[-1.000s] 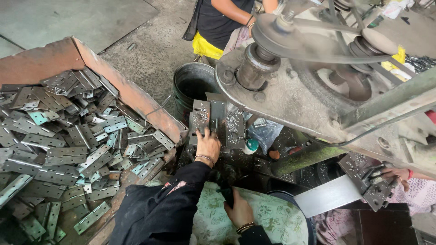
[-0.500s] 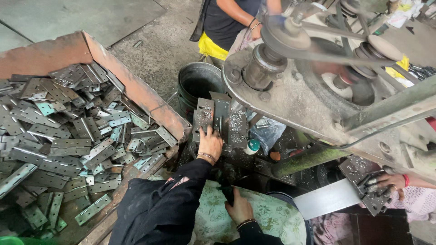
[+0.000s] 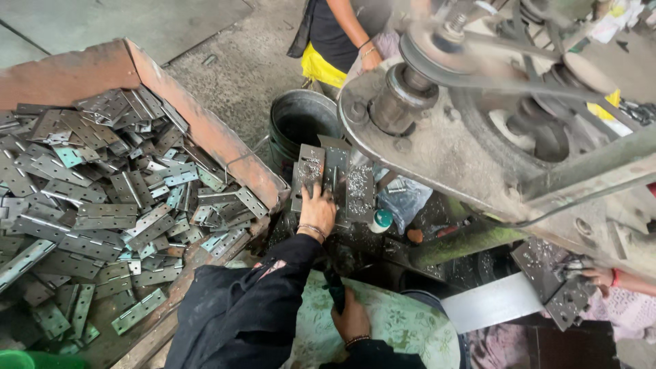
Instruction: The person repeatedly picks up small metal brackets from a bin, places them into a die on a manual punching machine, and operates the lever to punch holes. After each cycle, the processed bracket is removed and returned to the bin. The task is performed one at a time in a repetitive loop.
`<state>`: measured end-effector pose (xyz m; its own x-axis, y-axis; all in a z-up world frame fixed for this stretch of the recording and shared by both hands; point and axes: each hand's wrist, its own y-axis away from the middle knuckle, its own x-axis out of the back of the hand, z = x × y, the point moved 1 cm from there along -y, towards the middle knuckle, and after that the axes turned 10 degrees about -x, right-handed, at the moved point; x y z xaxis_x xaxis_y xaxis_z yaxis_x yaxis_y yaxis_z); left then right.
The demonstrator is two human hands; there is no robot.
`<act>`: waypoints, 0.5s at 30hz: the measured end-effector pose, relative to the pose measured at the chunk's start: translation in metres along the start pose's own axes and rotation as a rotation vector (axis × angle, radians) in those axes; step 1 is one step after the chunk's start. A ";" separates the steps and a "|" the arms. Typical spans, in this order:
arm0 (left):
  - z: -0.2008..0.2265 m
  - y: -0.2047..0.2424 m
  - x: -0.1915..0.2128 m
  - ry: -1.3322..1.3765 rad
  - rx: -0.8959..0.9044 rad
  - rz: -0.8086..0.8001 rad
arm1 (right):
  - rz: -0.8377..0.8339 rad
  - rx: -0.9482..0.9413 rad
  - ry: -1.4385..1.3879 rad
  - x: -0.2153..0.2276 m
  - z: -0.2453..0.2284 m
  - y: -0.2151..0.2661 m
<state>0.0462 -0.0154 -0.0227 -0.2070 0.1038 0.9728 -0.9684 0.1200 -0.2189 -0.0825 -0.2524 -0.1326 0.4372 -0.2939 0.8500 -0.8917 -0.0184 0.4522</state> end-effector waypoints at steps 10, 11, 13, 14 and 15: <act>-0.014 -0.028 0.000 -0.018 0.085 0.027 | -0.031 -0.008 0.100 0.045 -0.026 0.012; -0.014 -0.030 -0.002 0.002 0.089 0.022 | 0.008 0.000 0.093 0.035 -0.024 0.014; -0.013 -0.028 -0.004 0.016 0.073 0.003 | 0.084 0.019 0.074 0.012 -0.018 0.014; -0.013 -0.026 -0.004 0.011 0.054 -0.011 | 0.067 0.012 0.044 0.006 -0.013 0.011; -0.016 -0.021 -0.002 0.000 0.045 -0.023 | 0.048 0.016 0.017 0.001 -0.012 0.007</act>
<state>0.0693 -0.0020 -0.0213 -0.1850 0.1012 0.9775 -0.9781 0.0778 -0.1932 -0.0868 -0.2413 -0.1256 0.3959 -0.2789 0.8749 -0.9133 -0.0198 0.4069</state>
